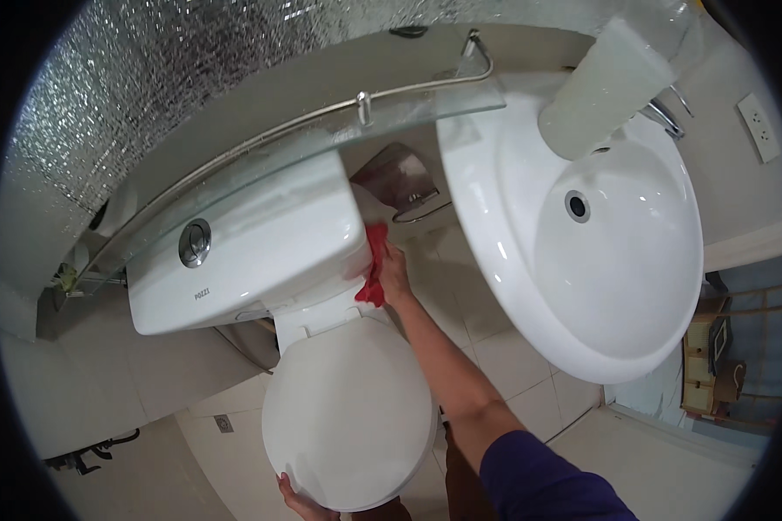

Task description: The person cleans a bathroom by wiping down the toilet surfaces with a cloth, spraying liquid from a bottle onto the floor, and scrubbing the floor tiles with a brush while rinsing with a hand-held shower head.

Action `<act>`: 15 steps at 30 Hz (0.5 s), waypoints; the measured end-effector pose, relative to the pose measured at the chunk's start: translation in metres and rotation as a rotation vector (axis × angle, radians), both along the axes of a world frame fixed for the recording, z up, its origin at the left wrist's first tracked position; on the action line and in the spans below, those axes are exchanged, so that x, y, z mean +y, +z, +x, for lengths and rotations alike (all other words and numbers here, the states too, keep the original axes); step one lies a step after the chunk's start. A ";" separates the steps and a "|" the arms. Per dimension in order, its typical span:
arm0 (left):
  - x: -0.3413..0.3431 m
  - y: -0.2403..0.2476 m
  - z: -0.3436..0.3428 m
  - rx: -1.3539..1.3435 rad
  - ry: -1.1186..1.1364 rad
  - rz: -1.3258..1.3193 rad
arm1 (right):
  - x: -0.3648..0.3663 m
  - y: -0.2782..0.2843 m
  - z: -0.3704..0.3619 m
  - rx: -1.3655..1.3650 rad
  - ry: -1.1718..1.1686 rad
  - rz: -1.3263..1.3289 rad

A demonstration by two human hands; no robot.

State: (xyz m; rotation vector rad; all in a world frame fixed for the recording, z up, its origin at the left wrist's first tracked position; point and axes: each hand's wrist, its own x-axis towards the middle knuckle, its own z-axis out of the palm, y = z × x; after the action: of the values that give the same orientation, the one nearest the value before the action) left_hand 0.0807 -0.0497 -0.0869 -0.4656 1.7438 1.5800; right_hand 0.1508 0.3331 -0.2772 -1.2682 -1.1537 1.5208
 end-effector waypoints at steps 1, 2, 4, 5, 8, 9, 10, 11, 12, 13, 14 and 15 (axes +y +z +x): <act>-0.003 -0.005 -0.002 0.000 0.012 -0.007 | -0.004 -0.010 0.005 0.000 0.012 -0.007; -0.010 -0.008 -0.006 0.014 0.063 -0.049 | -0.014 -0.014 0.004 0.064 -0.042 -0.109; -0.027 -0.006 -0.017 0.058 0.146 -0.111 | -0.029 -0.003 0.003 0.323 -0.166 -0.385; -0.034 -0.002 -0.023 0.068 0.118 -0.085 | -0.025 0.016 0.007 0.514 -0.242 -0.547; -0.025 -0.016 -0.014 -0.012 0.026 0.002 | 0.036 -0.018 0.068 0.716 -0.157 -0.655; -0.028 -0.018 -0.015 -0.010 0.021 0.014 | 0.040 -0.021 0.060 0.730 -0.130 -0.602; -0.028 -0.023 -0.012 -0.020 0.023 0.017 | 0.050 -0.028 0.066 0.730 -0.115 -0.533; -0.029 -0.028 -0.009 -0.017 0.033 0.013 | 0.063 -0.033 0.072 0.743 -0.091 -0.539; -0.031 -0.029 -0.009 0.001 0.049 -0.005 | 0.063 -0.036 0.069 0.744 -0.086 -0.549; -0.031 -0.030 -0.008 0.000 0.053 -0.010 | 0.062 -0.038 0.068 0.737 -0.105 -0.509; -0.029 -0.031 -0.005 0.049 0.043 -0.063 | 0.062 -0.039 0.070 0.728 -0.126 -0.464; -0.029 -0.030 -0.005 0.110 0.036 -0.122 | 0.052 -0.037 0.061 0.646 -0.242 -0.406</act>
State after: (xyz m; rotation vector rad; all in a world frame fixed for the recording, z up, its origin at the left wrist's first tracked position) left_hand 0.0754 -0.0787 -0.1171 -0.4802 1.9330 1.5555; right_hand 0.2122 0.3851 -0.3144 -0.9929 -0.2767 1.8356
